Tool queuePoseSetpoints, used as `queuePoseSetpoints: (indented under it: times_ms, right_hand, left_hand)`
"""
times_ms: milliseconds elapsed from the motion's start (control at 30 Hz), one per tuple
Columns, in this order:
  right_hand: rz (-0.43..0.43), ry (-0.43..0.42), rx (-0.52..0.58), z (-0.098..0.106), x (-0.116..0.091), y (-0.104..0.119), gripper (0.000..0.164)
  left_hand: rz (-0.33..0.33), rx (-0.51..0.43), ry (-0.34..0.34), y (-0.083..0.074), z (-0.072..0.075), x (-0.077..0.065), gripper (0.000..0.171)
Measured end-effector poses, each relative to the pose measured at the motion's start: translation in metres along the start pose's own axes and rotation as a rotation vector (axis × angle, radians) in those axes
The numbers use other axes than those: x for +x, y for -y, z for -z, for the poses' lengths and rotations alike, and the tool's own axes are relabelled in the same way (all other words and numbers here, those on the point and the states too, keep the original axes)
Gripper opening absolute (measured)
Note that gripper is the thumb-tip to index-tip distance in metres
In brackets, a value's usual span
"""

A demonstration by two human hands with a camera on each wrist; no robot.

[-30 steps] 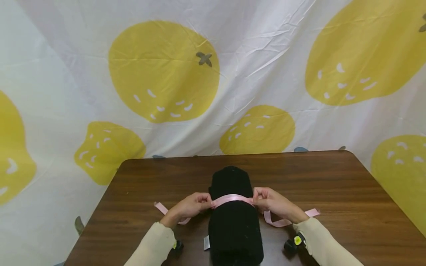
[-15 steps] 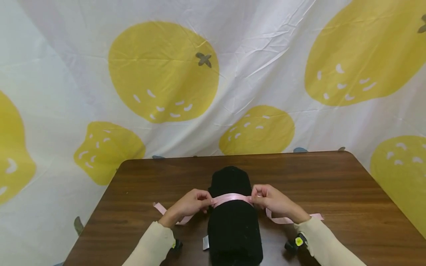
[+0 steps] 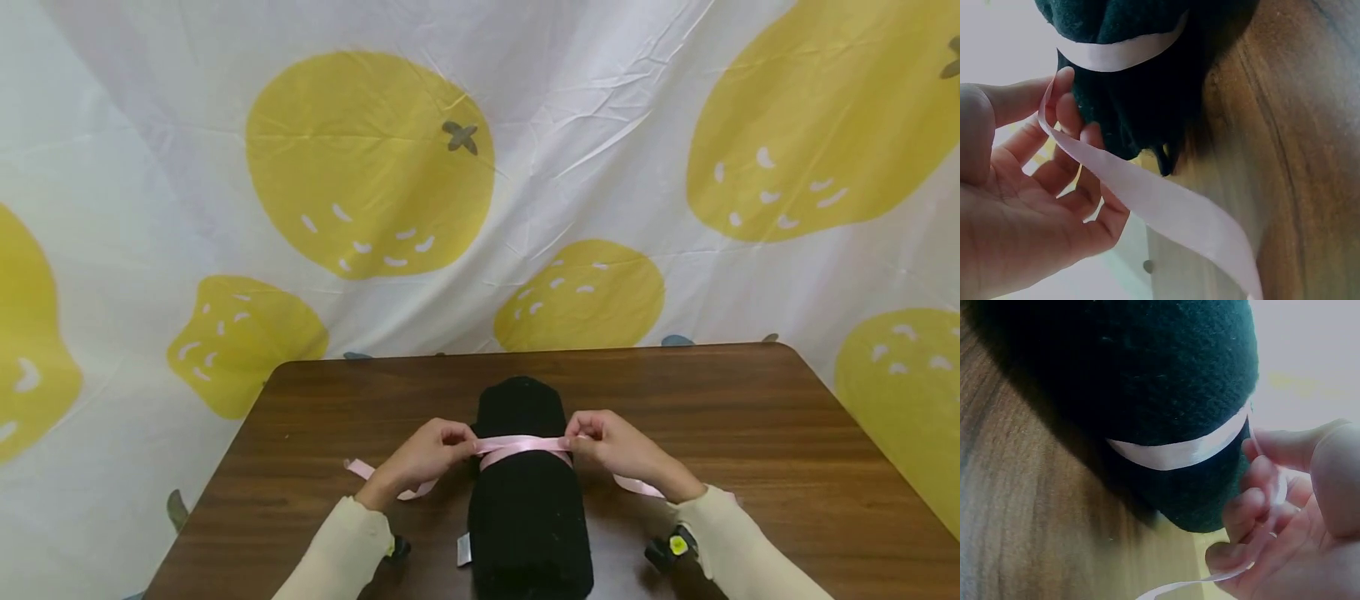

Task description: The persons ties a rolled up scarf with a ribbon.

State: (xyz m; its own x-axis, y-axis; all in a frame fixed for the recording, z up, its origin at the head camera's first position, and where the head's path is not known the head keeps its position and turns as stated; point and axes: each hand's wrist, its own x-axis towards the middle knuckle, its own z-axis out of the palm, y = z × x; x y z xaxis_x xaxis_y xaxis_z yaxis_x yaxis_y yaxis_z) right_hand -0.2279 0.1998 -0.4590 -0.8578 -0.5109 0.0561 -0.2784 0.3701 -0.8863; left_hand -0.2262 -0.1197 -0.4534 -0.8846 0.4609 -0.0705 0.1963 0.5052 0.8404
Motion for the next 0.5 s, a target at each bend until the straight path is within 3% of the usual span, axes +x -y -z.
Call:
queuePoseSetpoints:
  times_ms: [300,500]
  right_hand:
    - [0.087,-0.154,-0.343,-0.003,-0.001,0.013,0.015]
    - [0.031,-0.153,-0.382,-0.007,-0.005,0.027,0.012]
  left_hand:
    - [-0.102,0.327,-0.132,-0.009,-0.004,-0.002,0.011]
    - [-0.036,0.382,-0.221,-0.024,-0.011,-0.009,0.011]
